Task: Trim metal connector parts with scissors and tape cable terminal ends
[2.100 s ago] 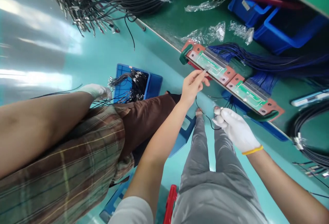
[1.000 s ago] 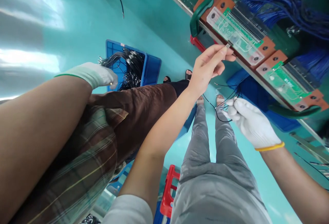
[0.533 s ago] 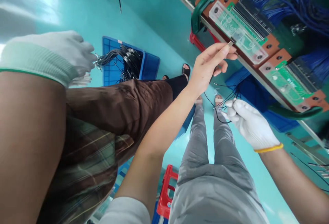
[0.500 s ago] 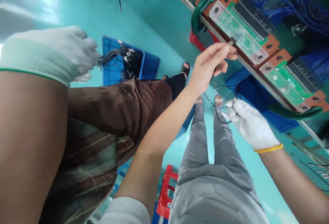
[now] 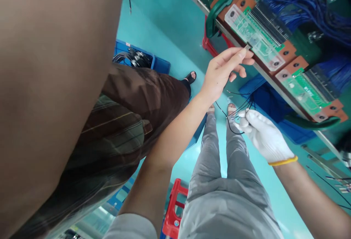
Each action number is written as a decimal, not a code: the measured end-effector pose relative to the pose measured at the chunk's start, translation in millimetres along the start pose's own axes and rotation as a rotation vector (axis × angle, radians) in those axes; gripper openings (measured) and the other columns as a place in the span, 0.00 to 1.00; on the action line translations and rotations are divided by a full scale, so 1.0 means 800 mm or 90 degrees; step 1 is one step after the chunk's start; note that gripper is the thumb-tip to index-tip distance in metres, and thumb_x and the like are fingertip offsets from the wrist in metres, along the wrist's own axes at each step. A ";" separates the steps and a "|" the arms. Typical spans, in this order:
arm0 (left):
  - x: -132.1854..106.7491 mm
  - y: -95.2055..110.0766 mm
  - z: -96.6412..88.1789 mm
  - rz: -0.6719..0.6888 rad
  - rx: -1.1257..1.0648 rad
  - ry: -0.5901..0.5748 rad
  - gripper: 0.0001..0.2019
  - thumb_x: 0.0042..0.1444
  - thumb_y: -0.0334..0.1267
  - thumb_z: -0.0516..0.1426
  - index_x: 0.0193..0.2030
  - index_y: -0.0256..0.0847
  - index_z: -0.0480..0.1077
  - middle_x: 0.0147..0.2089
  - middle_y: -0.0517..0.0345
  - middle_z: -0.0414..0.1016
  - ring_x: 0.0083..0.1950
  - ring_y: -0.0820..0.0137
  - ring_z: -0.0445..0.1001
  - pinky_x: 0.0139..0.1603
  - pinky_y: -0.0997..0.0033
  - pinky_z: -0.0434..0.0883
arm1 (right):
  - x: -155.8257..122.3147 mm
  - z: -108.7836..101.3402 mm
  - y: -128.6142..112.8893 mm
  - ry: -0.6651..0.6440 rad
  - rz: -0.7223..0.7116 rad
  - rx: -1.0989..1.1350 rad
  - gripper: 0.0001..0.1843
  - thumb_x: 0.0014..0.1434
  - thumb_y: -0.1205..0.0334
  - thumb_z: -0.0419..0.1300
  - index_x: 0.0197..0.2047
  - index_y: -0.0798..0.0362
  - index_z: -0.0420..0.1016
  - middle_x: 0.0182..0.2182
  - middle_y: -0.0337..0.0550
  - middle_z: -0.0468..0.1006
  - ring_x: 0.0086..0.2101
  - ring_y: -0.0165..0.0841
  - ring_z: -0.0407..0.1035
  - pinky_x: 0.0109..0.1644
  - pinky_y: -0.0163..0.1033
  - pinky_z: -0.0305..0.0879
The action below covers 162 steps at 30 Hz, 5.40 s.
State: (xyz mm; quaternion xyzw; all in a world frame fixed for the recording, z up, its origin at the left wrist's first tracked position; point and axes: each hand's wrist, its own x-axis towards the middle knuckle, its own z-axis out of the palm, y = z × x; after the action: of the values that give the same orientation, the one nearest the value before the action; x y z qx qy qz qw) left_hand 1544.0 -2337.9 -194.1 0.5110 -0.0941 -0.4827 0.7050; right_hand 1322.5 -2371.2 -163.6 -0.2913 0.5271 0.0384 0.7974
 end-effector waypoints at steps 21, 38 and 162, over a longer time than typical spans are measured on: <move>0.001 -0.002 0.005 -0.001 -0.046 0.004 0.09 0.72 0.36 0.53 0.41 0.36 0.72 0.38 0.53 0.81 0.37 0.71 0.82 0.32 0.79 0.68 | 0.000 -0.013 0.011 0.011 0.034 0.033 0.06 0.59 0.54 0.70 0.38 0.45 0.81 0.42 0.38 0.78 0.35 0.28 0.70 0.60 0.46 0.73; -0.006 0.028 0.022 -0.073 0.026 0.076 0.12 0.70 0.39 0.54 0.37 0.36 0.71 0.34 0.54 0.82 0.37 0.67 0.84 0.36 0.74 0.74 | -0.001 0.003 0.003 0.003 0.013 0.052 0.06 0.60 0.56 0.70 0.38 0.48 0.81 0.36 0.38 0.75 0.33 0.27 0.69 0.55 0.42 0.76; -0.005 0.036 0.049 -0.096 0.275 0.072 0.13 0.67 0.49 0.56 0.34 0.50 0.75 0.35 0.58 0.81 0.41 0.66 0.78 0.52 0.58 0.77 | -0.005 0.008 -0.033 0.286 -0.449 0.197 0.10 0.61 0.53 0.67 0.37 0.52 0.78 0.33 0.37 0.82 0.38 0.33 0.81 0.38 0.36 0.77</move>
State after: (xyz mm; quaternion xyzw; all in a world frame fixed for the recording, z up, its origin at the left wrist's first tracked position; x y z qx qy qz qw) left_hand 1534.5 -2359.3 -151.3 0.6819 -0.1174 -0.4732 0.5452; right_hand 1335.3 -2388.8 -147.6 -0.3315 0.5552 -0.3791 0.6619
